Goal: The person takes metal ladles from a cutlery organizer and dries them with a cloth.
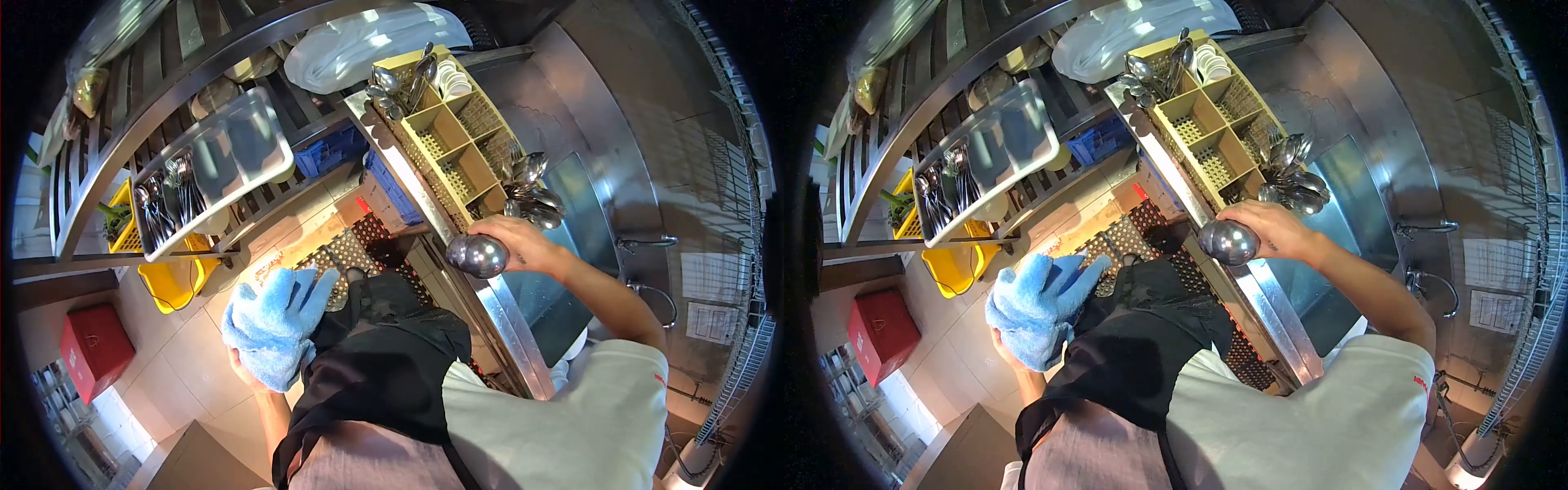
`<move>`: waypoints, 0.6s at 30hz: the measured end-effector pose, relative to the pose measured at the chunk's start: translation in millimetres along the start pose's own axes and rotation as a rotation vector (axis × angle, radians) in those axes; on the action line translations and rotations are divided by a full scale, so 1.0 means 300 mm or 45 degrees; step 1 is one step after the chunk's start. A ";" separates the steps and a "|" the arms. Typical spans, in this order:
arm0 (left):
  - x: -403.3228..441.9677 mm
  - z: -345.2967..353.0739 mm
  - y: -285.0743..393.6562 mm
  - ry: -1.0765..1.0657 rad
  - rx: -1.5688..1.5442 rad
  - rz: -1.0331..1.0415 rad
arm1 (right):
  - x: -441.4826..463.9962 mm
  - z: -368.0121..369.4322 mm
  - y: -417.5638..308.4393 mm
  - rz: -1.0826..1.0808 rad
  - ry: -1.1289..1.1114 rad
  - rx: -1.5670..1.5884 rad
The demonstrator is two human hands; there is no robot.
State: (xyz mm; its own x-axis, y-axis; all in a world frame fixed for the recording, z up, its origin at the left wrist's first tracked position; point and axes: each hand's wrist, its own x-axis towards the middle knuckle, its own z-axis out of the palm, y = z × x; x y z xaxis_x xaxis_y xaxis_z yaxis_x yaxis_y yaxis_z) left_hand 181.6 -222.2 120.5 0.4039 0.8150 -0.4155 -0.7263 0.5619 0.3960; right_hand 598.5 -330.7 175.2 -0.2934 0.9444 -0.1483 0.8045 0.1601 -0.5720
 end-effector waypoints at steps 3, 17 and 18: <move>-0.004 0.002 -0.003 0.014 0.004 -0.006 | 0.002 -0.009 -0.016 0.070 0.064 0.060; 0.016 0.108 -0.048 0.020 0.056 -0.030 | 0.072 0.009 -0.033 0.382 0.693 0.455; 0.027 0.109 -0.042 0.001 0.084 -0.052 | 0.081 0.003 -0.034 0.385 0.698 0.457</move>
State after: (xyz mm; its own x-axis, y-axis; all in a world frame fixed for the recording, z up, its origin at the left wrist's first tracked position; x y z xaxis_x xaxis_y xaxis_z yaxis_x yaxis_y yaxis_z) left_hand 212.3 -218.0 138.7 0.4323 0.7909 -0.4332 -0.6710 0.6030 0.4314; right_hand 582.5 -309.7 176.8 0.2922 0.9559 0.0301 0.5627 -0.1463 -0.8136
